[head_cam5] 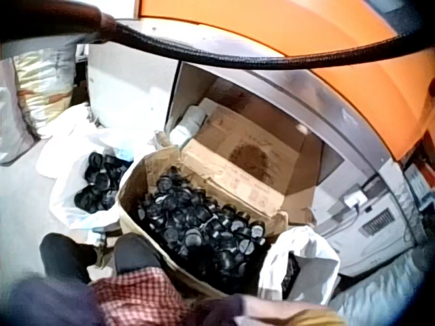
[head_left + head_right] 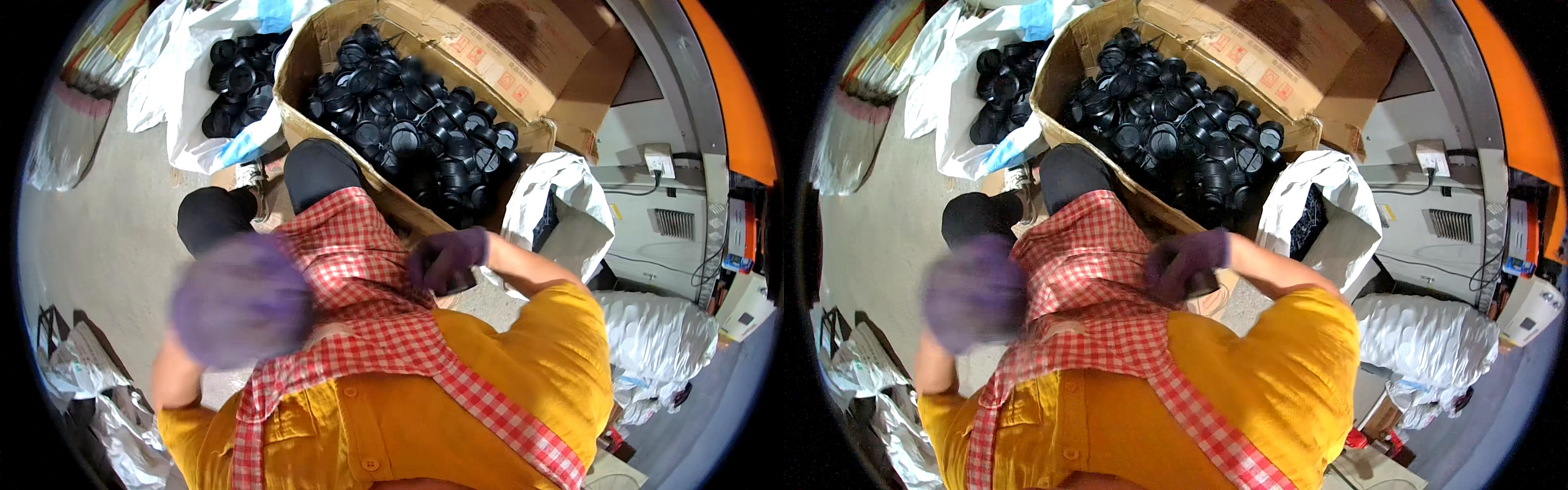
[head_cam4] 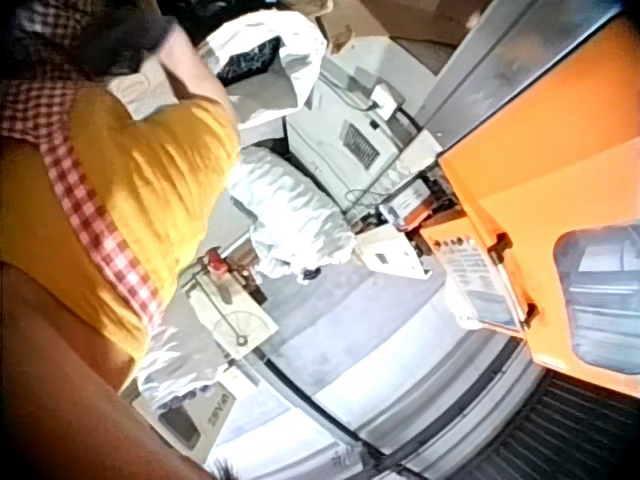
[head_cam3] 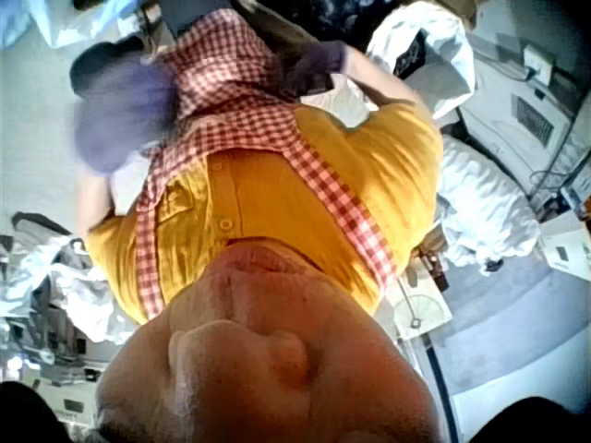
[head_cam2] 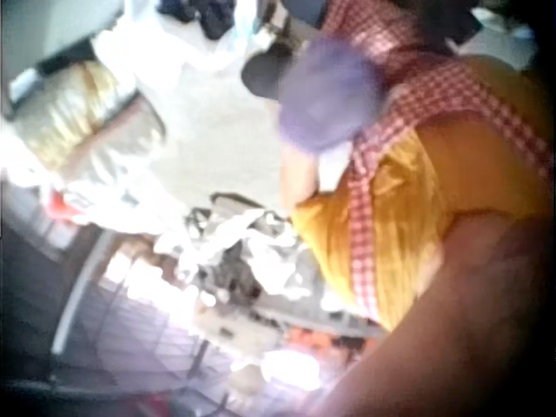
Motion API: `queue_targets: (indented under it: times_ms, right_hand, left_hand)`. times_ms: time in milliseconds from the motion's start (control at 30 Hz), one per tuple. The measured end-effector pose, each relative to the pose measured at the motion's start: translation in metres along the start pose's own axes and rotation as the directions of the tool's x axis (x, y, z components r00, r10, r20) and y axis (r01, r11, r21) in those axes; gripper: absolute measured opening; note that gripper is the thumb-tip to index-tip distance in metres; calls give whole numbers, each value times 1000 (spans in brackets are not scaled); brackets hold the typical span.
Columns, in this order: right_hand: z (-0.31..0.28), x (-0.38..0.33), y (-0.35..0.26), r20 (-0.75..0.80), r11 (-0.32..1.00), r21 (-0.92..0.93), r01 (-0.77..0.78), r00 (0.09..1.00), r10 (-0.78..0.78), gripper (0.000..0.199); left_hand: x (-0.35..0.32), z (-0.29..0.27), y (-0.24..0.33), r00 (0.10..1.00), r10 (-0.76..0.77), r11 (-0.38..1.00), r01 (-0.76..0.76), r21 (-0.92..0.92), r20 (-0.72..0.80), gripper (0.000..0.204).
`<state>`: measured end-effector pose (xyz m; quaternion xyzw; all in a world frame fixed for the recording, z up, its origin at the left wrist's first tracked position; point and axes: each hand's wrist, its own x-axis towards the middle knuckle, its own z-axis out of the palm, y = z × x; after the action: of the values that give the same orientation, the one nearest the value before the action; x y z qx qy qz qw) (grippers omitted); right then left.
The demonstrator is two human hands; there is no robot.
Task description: The person sits on the floor and sorts black plastic parts from a cardboard box into a white sack. They pick up individual parts, inspect them, and place them into the sack, occasionally adjusting the sack's position.
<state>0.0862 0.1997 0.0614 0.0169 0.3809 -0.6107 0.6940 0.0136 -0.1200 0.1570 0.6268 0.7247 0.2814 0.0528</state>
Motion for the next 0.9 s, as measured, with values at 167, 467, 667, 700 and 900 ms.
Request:
queue_targets:
  times_ms: [167, 467, 667, 700, 900]
  right_hand:
    - [5, 11, 10, -629, 629, 74, 774, 525, -573, 22]
    - [-6, 63, -46, -624, 450, -705, 548, -176, -761, 16]
    - [-51, 105, -32, -585, 392, -769, 505, -308, -751, 20]
    - [-50, 110, -35, -601, 386, -751, 535, -313, -735, 20]
    - [-105, 108, -54, -476, 576, -817, 1, -565, -674, 21]
  left_hand:
    - [-26, -3, -7, 375, -817, 558, 330, -761, -437, 41]
    - [52, 137, -22, 580, -811, -116, -26, -993, 79, 49]
    - [63, 115, -31, 713, -634, 773, 581, -254, -299, 49]
    - [62, 111, -32, 729, -635, 772, 610, -177, -254, 49]
    - [71, 85, -15, 762, -554, 777, 618, 122, -336, 56]
